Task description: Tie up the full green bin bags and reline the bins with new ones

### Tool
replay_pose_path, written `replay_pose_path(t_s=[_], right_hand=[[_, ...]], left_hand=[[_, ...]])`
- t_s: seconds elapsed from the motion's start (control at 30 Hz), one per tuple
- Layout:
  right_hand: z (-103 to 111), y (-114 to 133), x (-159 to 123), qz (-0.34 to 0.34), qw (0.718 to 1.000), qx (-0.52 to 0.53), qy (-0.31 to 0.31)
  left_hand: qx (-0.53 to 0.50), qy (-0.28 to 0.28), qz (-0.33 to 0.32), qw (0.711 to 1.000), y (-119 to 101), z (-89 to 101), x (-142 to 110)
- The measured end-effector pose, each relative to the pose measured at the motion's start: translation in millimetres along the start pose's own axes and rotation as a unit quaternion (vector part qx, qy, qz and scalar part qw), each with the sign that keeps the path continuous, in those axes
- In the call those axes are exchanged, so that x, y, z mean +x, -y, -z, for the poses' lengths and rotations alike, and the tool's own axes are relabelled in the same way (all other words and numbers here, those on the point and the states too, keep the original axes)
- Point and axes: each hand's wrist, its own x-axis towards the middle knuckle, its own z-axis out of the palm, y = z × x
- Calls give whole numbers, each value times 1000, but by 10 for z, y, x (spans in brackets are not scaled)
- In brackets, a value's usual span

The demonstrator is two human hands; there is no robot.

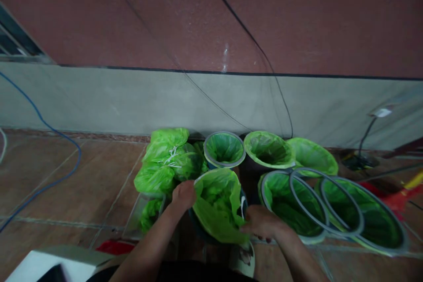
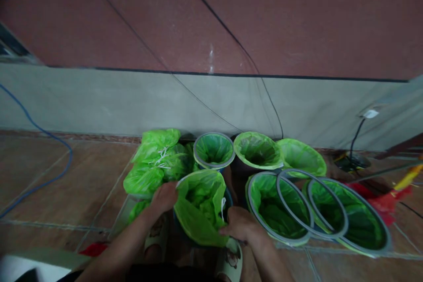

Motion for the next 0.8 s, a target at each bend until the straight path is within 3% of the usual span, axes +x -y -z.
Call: replay_pose_path(t_s=[0.07, 0.13, 0.23, 0.33, 0.5, 0.63, 0.8], right_hand=[[38, -12, 3, -32, 998, -17, 54], [118, -75, 16, -49, 996, -12, 69], [247, -193, 106, -68, 996, -39, -32], [290, -230, 295, -101, 979, -100, -145], [15, -103, 665, -120, 982, -60, -130], [-305, -2, 831, -116, 984, 22, -136], [-352, -39, 885, -84, 980, 71, -168]], left_hand=[[24, 23, 27, 999, 7, -114, -10], [31, 30, 49, 998, -2, -162, -32], [28, 42, 60, 997, -38, -133, -76], [30, 65, 66, 995, -76, -125, -135], [36, 112, 61, 991, -81, -415, -257], [26, 105, 75, 991, -45, -656, -269], [25, 72, 84, 993, -17, -558, -146]])
